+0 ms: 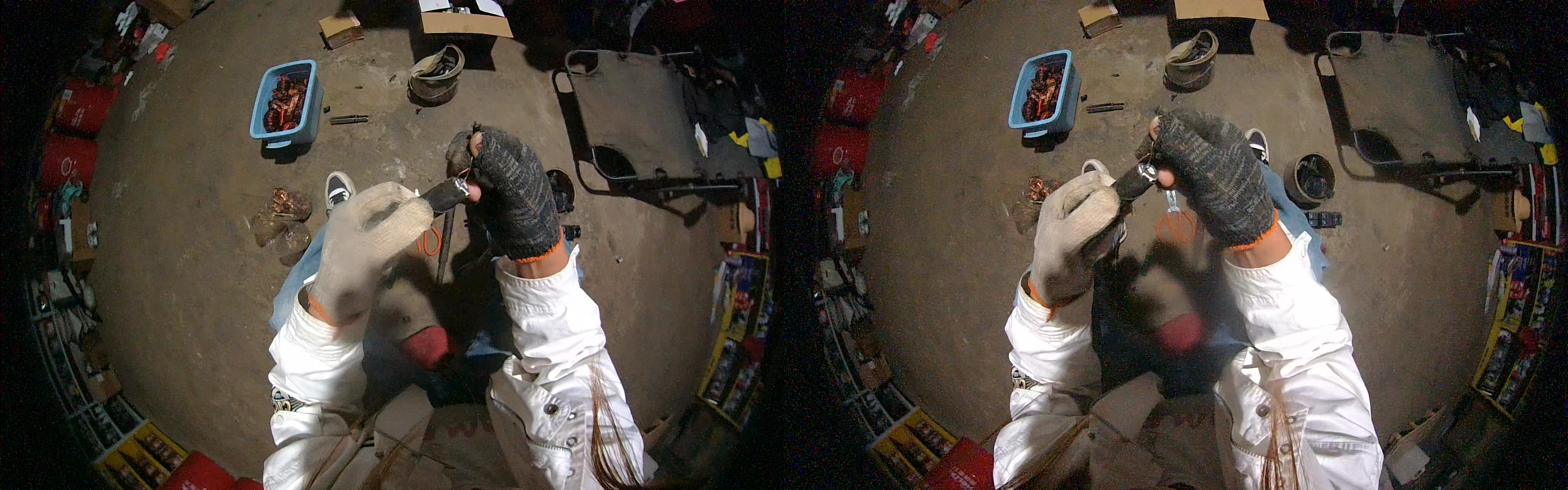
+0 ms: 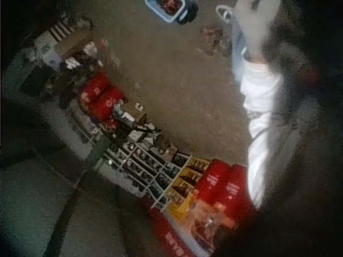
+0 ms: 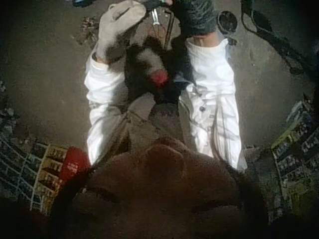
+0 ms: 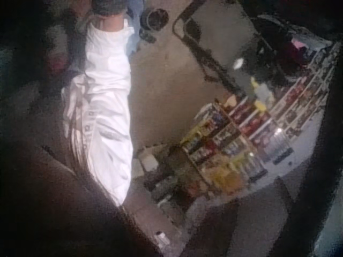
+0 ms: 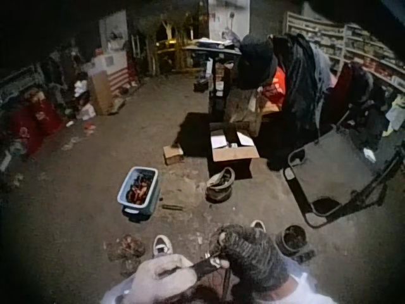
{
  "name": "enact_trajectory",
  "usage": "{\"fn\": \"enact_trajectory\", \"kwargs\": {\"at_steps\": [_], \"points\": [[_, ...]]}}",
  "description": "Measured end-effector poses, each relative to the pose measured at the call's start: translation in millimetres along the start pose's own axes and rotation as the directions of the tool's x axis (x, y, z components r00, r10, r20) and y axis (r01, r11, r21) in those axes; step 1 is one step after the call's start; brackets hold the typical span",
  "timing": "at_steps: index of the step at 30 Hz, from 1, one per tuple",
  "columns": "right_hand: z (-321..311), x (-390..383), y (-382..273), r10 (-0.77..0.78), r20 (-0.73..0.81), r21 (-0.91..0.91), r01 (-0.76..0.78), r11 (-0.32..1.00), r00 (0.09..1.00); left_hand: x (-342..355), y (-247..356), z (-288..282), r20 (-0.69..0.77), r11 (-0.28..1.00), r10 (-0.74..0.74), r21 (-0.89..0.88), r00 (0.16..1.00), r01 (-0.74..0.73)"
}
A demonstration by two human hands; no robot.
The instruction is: The person sits on the floor and uses a screwdriver and pliers to manipulate a small mechanical component. They repeatedly adjust the part, insert the screwdriver, and use pliers to grip and turn sections of the object.
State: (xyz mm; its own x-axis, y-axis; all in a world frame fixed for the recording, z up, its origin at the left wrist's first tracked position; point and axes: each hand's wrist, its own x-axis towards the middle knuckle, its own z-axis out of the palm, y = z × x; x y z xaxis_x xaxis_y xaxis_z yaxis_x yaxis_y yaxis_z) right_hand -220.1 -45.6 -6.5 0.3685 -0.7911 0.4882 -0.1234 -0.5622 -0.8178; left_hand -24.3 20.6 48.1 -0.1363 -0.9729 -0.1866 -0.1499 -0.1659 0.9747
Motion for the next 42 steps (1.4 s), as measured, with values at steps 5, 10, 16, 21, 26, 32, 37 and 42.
{"fn": "enact_trajectory", "kwargs": {"at_steps": [5,10,16,21,26,32,37,42], "points": [[4.4,-2.0,2.7,-0.232,-0.055,-0.134,0.223,0.966,0.971,10.2,-8.6,-3.2,0.103,0.898,0.327,0.275,0.939,-0.343],[-3.3,-4.9,1.4,-0.153,-0.018,-0.046,0.152,0.987,0.988,9.3,-8.2,3.6,0.092,0.925,0.237,0.281,0.967,-0.254],[-6.5,1.3,-5.9,-0.122,0.016,0.002,0.122,0.993,0.992,8.5,-0.8,9.9,0.045,0.995,-0.040,0.093,0.998,0.036],[-11.8,5.4,-30.5,0.429,0.075,0.050,-0.433,0.900,0.900,11.6,-8.5,1.5,0.190,0.987,-0.110,-0.092,0.976,0.129],[-4.3,11.3,-26.2,0.135,0.101,0.029,-0.139,0.990,0.986,10.9,-22.1,-0.8,0.476,0.745,-0.217,-0.483,0.852,0.459],[-5.7,8.6,-27.0,0.411,0.313,0.550,-0.516,0.657,0.856,13.3,-37.4,7.6,0.566,0.297,-0.108,-0.766,0.818,0.569],[-12.5,8.8,-27.3,0.466,0.386,0.453,-0.604,0.656,0.796,8.2,-38.9,-2.8,0.552,0.592,-0.176,-0.602,0.815,0.536],[-1.7,8.1,-10.4,0.250,0.240,0.255,-0.309,0.916,0.938,15.6,-34.9,-7.3,0.705,0.411,-0.005,-0.646,0.710,0.644]]}}
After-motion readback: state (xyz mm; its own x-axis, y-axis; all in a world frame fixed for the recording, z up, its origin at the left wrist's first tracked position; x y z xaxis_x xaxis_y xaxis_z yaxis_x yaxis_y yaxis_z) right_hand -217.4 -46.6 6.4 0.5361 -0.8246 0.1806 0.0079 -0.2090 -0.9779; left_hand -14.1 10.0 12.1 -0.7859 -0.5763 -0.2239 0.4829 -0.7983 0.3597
